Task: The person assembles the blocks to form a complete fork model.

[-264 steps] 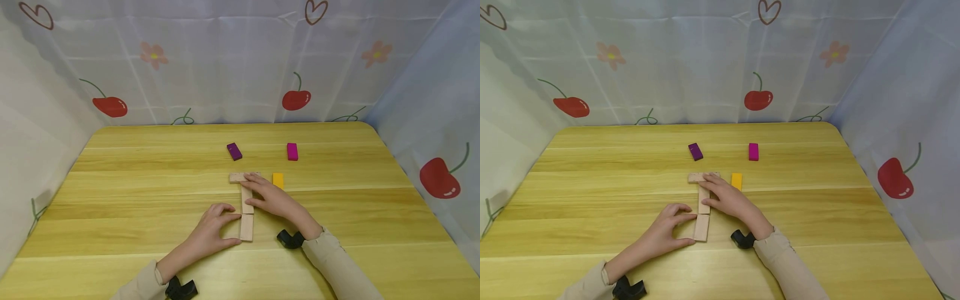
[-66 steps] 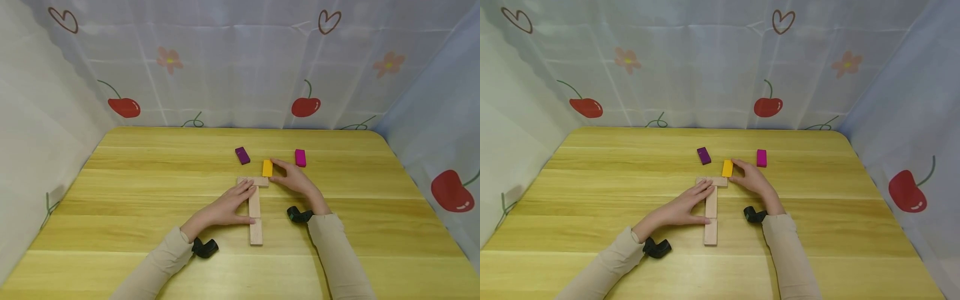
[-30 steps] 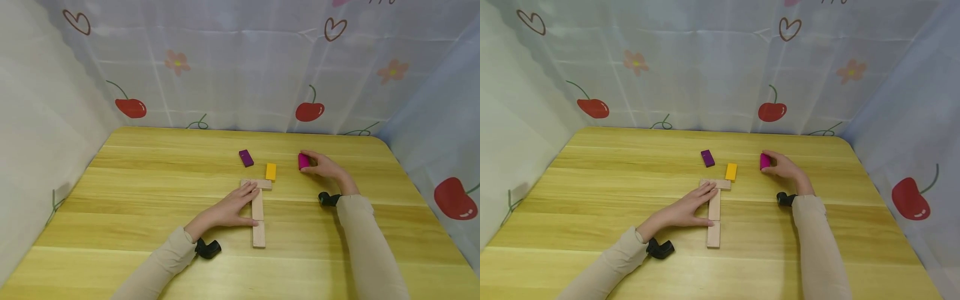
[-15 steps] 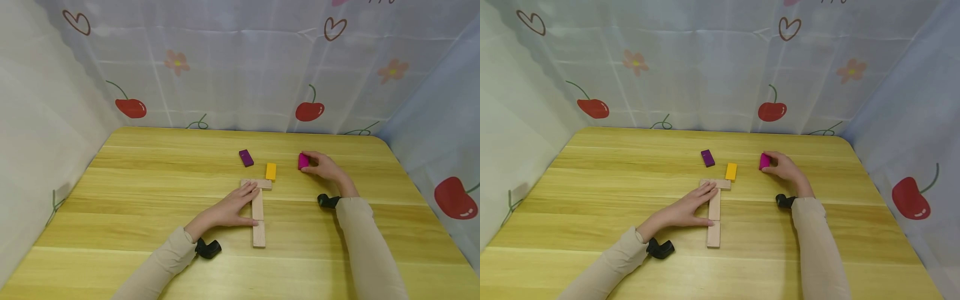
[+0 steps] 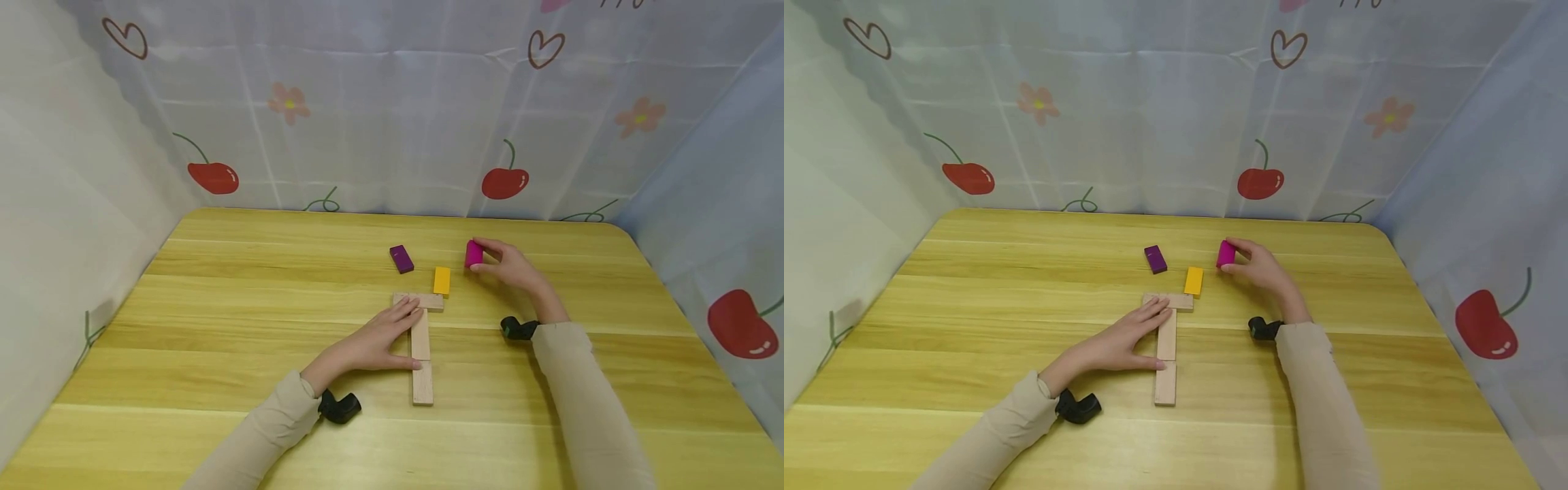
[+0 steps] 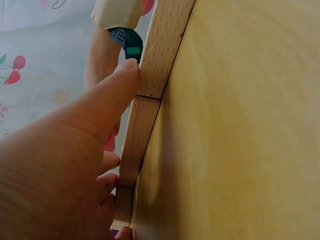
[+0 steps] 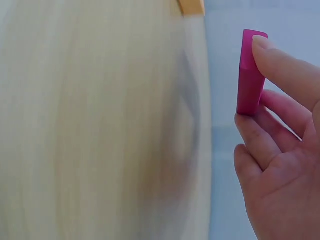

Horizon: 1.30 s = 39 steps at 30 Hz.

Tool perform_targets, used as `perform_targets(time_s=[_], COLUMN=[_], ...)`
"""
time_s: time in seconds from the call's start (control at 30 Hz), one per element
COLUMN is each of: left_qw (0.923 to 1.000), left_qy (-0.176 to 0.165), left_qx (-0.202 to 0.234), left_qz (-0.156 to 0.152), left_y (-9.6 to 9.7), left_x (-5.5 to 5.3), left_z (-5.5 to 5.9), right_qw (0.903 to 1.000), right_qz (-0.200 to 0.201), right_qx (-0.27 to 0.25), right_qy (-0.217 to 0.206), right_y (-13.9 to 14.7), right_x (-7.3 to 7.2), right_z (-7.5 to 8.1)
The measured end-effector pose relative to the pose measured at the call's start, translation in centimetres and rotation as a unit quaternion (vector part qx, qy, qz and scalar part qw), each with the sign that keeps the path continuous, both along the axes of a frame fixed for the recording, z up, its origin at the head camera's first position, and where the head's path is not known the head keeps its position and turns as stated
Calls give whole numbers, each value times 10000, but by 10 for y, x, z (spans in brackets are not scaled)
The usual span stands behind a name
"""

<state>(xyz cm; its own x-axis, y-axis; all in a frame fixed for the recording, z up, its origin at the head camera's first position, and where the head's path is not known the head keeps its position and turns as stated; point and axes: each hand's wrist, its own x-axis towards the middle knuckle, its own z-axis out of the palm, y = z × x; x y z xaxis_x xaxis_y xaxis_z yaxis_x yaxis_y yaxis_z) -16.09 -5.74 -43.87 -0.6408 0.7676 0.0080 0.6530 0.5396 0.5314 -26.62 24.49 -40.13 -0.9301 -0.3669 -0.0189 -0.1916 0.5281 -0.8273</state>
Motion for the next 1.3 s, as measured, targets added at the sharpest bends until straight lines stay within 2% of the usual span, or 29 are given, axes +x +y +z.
perform_targets(time_s=[0.2,0.4,0.57,0.7,0.9,1.3], left_qw=[10000,10000,10000,10000,10000,10000], left_qy=[-37,-50,-19,25,40,36], left_qx=[-13,-45,-37,-23,-25,-32], left_qz=[27,44,25,-3,-27,-42], left_y=[0,0,0,0,1,0], left_x=[0,0,0,-1,-1,0], left_z=[1,2,2,1,2,3], right_qw=[9998,9997,9983,9949,9887,9759], right_qz=[132,247,542,783,934,1278], right_qx=[-37,29,129,482,983,1475], right_qy=[120,64,153,410,640,975], right_y=[-28,-54,-71,-78,-83,-94], right_x=[-1,1,1,-1,-4,-5], right_z=[2,4,1,-5,-11,-15])
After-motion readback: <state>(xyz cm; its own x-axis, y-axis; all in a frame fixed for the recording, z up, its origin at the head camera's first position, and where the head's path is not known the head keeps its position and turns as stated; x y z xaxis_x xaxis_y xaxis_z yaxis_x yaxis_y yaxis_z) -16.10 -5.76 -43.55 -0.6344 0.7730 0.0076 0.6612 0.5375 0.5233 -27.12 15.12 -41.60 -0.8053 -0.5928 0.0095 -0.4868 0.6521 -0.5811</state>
